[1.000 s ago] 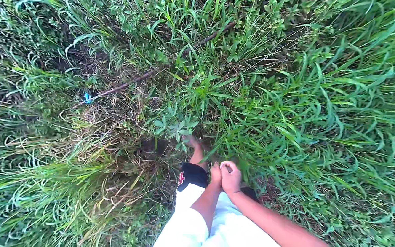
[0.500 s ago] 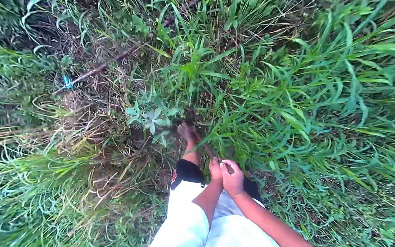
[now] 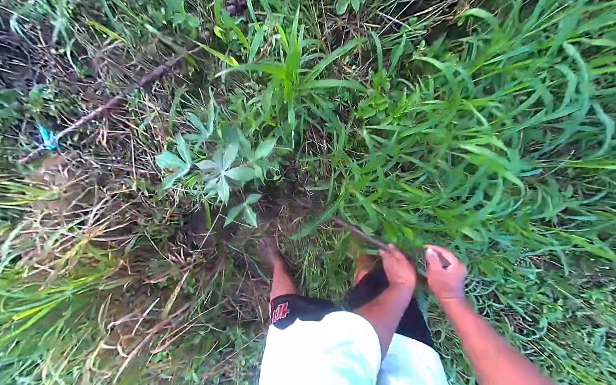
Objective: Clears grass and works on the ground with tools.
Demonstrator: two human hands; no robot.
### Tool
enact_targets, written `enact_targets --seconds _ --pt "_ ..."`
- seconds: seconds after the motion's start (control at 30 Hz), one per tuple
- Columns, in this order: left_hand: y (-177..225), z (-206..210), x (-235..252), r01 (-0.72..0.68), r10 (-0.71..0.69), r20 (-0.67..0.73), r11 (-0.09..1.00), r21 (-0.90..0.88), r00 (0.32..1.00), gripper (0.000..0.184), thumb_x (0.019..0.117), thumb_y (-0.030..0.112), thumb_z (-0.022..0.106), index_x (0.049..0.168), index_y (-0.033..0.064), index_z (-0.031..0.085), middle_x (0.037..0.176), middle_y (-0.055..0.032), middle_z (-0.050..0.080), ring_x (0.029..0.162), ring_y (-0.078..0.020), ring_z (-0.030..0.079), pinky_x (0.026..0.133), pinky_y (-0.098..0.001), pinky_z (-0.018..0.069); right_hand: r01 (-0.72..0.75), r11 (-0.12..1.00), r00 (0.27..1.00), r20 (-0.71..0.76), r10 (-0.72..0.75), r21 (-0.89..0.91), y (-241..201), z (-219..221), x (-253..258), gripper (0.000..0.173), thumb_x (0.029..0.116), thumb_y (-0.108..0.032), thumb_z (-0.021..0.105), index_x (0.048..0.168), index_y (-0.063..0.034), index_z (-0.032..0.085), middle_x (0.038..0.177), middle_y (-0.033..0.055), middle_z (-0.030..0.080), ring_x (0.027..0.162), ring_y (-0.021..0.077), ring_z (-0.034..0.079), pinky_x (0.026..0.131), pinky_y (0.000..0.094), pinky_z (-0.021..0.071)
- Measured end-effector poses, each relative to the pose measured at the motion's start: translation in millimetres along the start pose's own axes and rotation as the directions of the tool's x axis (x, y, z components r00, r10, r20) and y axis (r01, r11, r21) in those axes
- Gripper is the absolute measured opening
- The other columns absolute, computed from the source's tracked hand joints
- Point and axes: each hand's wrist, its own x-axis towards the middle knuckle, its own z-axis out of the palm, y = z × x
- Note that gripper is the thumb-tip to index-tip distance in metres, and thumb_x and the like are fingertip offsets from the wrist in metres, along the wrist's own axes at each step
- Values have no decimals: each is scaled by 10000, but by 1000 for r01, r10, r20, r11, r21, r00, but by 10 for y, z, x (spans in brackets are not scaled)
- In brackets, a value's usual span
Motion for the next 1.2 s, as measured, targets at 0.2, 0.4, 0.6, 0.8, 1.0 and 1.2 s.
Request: enact_targets --seconds 0.2,0.4,0.6,0.8,1.0,1.2 --pt "-154 -1548 242 -562 414 475 796 225 776 372 1101 280 419 1362 107 620 1187 -130 719 1079 -267 710 957 -511 572 -291 957 939 -194 285 -2 609 221 331 495 1086 -357 404 1225 70 613 853 162 630 652 230 613 682 479 574" --pt "-402 -2738 986 -781 627 472 426 457 619 387 1022 232 551 1383 107 612 1344 -114 655 1284 -269 603 1114 -480 471 -200 946 955 -164 246 253 -496 383 -599 281 1065 -283 464 1007 -63 628 544 -83 449 418 73 465 439 297 492" --pt "-241 -3092 1581 -878 392 805 15 478 445 270 852 199 772 1104 120 715 1135 -103 710 1148 -323 644 1050 -579 474 34 965 999 -33 -26 259 -1539 993 -2125 180 966 -273 657 976 -107 728 619 -91 615 483 32 558 473 260 528" --pt "-79 -2991 1409 -847 252 813 66 527 525 285 880 312 728 1066 96 721 1025 -130 735 1012 -337 693 996 -621 489 161 974 981 -132 -140 161 -1571 834 -1934 217 963 -254 626 930 -61 718 631 -66 606 463 38 526 449 270 505" --pt "65 -3002 748 -852 338 787 114 511 516 274 862 315 720 1040 107 718 1069 -101 731 1075 -310 671 1116 -579 405 228 965 972 -89 -218 126 -1694 151 -2026 244 983 -336 571 873 -165 706 521 -125 508 399 22 452 396 248 440" --pt "57 -3440 108 -837 393 744 164 522 541 321 866 389 717 995 95 714 1007 -133 728 1004 -344 684 988 -615 474 192 970 981 -48 -187 148 -2313 -275 -2167 233 977 -282 548 859 -153 702 480 -92 477 362 54 433 369 282 437"
